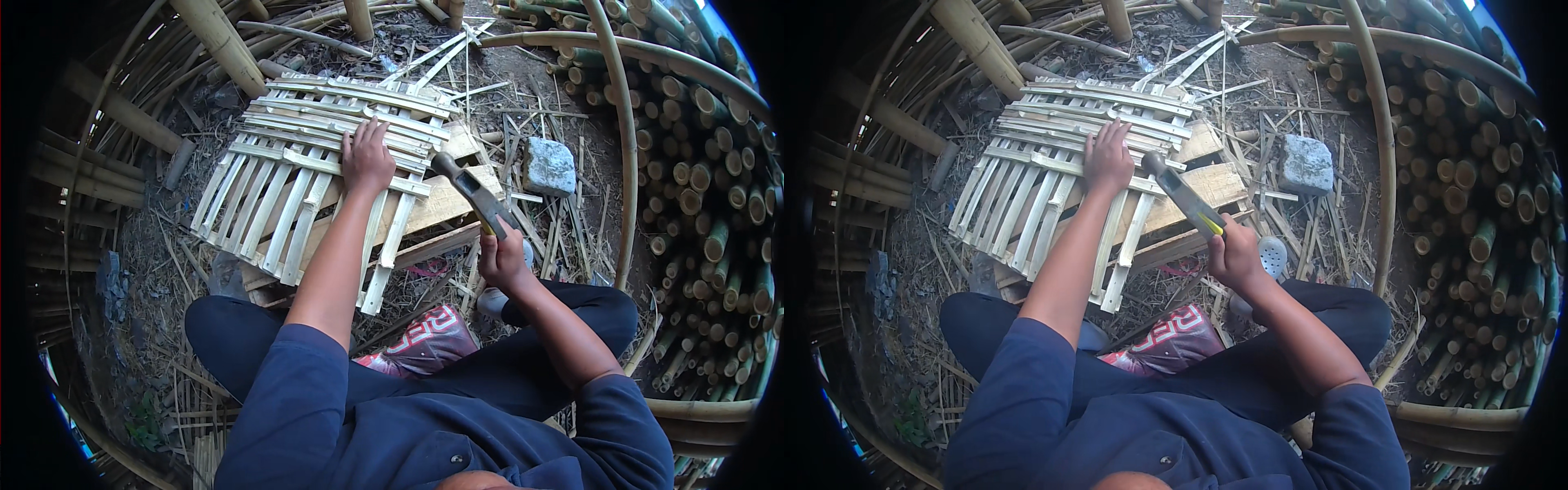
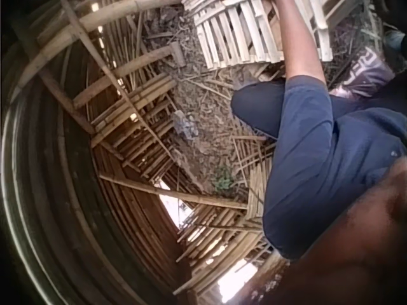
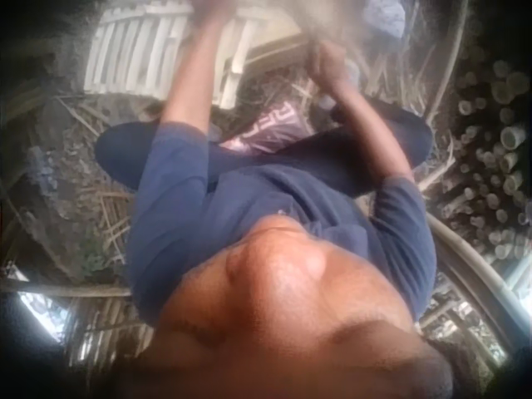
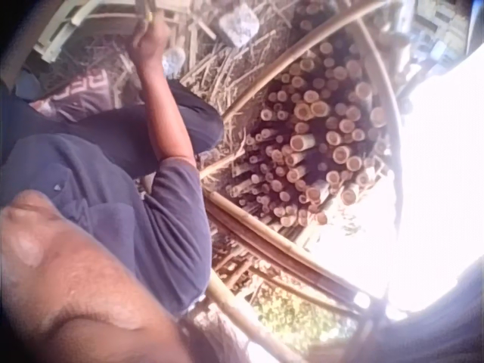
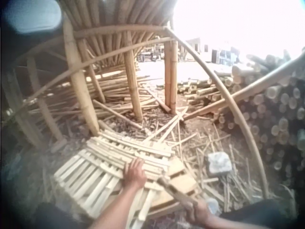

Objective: The person assembles a bamboo crate by taking nails from a plastic bag and hammering them into the bamboo slats to secure the structure.

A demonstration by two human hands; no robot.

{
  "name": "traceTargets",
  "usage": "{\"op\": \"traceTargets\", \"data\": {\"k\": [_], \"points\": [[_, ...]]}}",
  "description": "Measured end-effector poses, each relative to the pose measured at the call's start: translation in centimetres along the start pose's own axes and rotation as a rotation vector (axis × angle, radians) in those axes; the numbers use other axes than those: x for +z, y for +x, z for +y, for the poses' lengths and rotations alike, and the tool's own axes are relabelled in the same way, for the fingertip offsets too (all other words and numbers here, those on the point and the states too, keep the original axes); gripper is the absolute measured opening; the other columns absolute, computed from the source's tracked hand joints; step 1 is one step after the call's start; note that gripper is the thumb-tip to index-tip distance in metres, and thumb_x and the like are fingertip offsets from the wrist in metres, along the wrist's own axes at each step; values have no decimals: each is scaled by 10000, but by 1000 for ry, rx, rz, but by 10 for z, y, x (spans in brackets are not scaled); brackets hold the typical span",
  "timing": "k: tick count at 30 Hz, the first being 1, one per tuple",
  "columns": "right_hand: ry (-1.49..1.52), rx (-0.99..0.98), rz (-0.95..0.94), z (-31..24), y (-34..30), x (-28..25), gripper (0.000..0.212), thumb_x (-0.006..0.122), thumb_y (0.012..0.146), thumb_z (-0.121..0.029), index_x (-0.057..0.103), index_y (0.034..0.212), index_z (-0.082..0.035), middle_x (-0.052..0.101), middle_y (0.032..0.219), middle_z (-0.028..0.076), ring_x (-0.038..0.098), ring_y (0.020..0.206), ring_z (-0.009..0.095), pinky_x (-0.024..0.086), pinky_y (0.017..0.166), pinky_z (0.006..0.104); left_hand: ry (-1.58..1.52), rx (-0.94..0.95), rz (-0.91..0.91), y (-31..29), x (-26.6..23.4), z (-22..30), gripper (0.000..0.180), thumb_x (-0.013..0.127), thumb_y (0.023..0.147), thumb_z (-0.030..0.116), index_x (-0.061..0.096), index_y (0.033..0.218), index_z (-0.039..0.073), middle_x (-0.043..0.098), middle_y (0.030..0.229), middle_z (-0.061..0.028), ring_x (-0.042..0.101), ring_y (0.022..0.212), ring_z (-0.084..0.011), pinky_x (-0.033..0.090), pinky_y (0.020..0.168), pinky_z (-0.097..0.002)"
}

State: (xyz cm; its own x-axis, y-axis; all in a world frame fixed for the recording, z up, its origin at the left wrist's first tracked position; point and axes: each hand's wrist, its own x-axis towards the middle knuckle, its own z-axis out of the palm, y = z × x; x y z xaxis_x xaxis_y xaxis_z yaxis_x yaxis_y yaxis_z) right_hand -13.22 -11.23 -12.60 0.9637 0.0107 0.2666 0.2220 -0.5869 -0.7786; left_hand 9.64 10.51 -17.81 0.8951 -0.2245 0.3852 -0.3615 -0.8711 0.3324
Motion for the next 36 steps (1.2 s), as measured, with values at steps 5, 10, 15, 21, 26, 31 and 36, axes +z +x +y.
{"op": "traceTargets", "data": {"k": [5,10,15,21,26,31,36], "points": [[-378,357,-262,4,9,34,524,497,1070,-408,640,847,44,656,788,332,648,819,534,487,767,620,-17,-8,-10,1,-1,0,457,491,981,160,583,1428,172,516,1552,-51,404,1481,-228,186,1272,-510],[-265,426,-187,-5,15,23,557,483,1078,-433,631,831,43,659,797,321,646,815,527,486,751,603,-12,-12,-11,-4,-2,-3,441,459,1001,156,586,1422,179,521,1543,-44,410,1476,-212,199,1267,-509],[-277,471,-235,-10,12,10,554,490,1076,-436,639,845,46,664,804,318,654,827,516,489,753,592,-41,-10,4,-3,-2,0,446,494,975,145,604,1406,176,540,1524,-48,417,1469,-218,195,1273,-505],[-275,432,-245,-17,11,10,553,498,1072,-438,652,851,45,670,806,317,657,828,517,503,761,582,-30,-3,14,-2,-1,-3,438,492,979,146,610,1399,172,545,1519,-51,422,1465,-221,196,1273,-506],[-314,375,-184,-9,10,15,461,539,1067,-367,626,865,39,650,763,301,641,770,522,489,690,571,-44,-15,12,-2,-2,-1,433,503,977,150,611,1396,167,543,1521,-51,423,1464,-220,196,1271,-507],[-45,55,67,-3,-6,8,289,587,1045,-216,538,892,25,575,672,255,592,665,511,434,605,555,-48,-10,12,-5,-2,-2,441,509,969,140,616,1396,167,548,1519,-59,428,1464,-221,198,1271,-503],[-329,387,-250,10,-8,22,549,494,1071,-423,637,861,63,659,787,334,655,791,536,505,742,612,-86,11,5,-3,1,0,462,490,956,128,618,1399,158,555,1516,-60,440,1457,-216,197,1270,-504]]}}
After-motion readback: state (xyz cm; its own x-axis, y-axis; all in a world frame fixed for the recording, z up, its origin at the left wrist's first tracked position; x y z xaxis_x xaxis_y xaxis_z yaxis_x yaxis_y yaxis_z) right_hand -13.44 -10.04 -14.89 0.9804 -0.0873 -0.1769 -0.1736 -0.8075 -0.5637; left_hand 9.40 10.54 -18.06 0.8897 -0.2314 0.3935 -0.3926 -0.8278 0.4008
